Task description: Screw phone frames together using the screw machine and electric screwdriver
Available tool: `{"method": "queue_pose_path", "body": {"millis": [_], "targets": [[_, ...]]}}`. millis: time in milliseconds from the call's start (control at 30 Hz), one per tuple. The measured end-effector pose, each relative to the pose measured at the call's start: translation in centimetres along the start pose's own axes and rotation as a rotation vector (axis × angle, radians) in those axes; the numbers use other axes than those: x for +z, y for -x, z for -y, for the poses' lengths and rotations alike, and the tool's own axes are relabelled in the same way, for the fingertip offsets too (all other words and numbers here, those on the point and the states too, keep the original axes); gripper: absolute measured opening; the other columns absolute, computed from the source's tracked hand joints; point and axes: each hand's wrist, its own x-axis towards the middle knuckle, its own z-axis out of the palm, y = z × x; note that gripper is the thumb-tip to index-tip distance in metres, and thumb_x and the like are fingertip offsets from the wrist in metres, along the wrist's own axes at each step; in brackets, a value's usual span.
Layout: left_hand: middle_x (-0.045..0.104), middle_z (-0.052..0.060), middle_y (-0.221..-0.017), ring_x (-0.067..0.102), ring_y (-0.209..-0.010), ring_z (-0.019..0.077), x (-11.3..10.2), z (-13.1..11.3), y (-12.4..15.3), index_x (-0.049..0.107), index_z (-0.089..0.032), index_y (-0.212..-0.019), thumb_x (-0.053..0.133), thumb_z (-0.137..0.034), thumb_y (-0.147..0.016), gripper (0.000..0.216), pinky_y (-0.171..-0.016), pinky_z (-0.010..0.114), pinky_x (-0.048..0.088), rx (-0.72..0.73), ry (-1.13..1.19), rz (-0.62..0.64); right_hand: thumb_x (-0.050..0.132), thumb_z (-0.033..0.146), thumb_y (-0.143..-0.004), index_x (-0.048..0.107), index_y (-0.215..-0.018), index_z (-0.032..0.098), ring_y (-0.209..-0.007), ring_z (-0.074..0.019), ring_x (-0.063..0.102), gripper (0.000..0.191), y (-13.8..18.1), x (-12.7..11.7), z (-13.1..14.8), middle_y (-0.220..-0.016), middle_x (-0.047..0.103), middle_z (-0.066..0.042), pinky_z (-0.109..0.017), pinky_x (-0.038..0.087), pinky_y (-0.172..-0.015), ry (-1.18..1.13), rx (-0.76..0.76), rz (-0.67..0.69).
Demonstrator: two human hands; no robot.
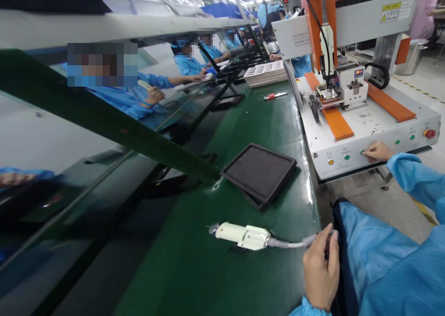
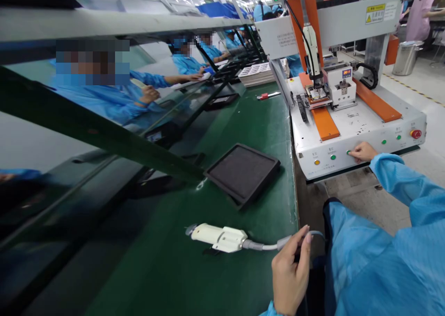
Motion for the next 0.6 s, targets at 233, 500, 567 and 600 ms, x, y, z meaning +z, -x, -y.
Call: {"method": "queue_pose_path", "body": {"millis": [233, 500, 567, 600], "targets": [[0.075, 0.005, -0.096, 0.072, -0.086, 0.0141, 0.0, 0.0, 0.1, 0.070, -0.015, -0.105, 0.058, -0.019, -0.089, 0.020, -0.079, 0.018, 0.056, 0.000, 0.001, -0.005, 0.066, 0.058, -0.075, 0.059, -0.055, 0.013, -0.053, -0.0161, 0.063, 0.049, 0.2, 0.0, -0.1, -0.056, 0.064, -0.007, -0.022, 0.053, -0.052, 0.009, -0.002, 0.008], [0.075, 0.007, -0.095, 0.072, -0.084, 0.0154, 0.2, -0.1, -0.2, 0.069, -0.015, -0.105, 0.058, -0.019, -0.089, 0.020, -0.076, 0.020, 0.057, -0.021, 0.024, 0.003, 0.065, 0.066, -0.073, 0.060, -0.055, 0.014, -0.053, -0.0165, 0.061, 0.055, 0.1, -0.4, 0.6, -0.056, 0.064, -0.008, -0.024, 0.051, -0.052, 0.077, -0.013, -0.024], [0.075, 0.007, -0.093, 0.072, -0.081, 0.0152, 0.4, -0.5, -0.1, 0.069, -0.015, -0.105, 0.056, -0.020, -0.089, 0.020, -0.073, 0.021, 0.057, -0.052, 0.051, 0.000, 0.063, 0.072, -0.071, 0.062, -0.056, 0.015, -0.053, -0.0172, 0.060, 0.059, 0.7, -1.2, 0.6, -0.057, 0.063, -0.009, -0.026, 0.049, -0.051, 0.173, -0.039, -0.063], [0.075, 0.007, -0.092, 0.072, -0.080, 0.0153, 0.5, -0.8, 0.0, 0.069, -0.015, -0.105, 0.056, -0.021, -0.090, 0.021, -0.074, 0.022, 0.057, -0.070, 0.067, 0.002, 0.060, 0.076, -0.071, 0.063, -0.056, 0.016, -0.052, -0.0175, 0.059, 0.062, 1.1, -1.7, 0.4, -0.058, 0.063, -0.010, -0.027, 0.048, -0.051, 0.234, -0.056, -0.086]]}}
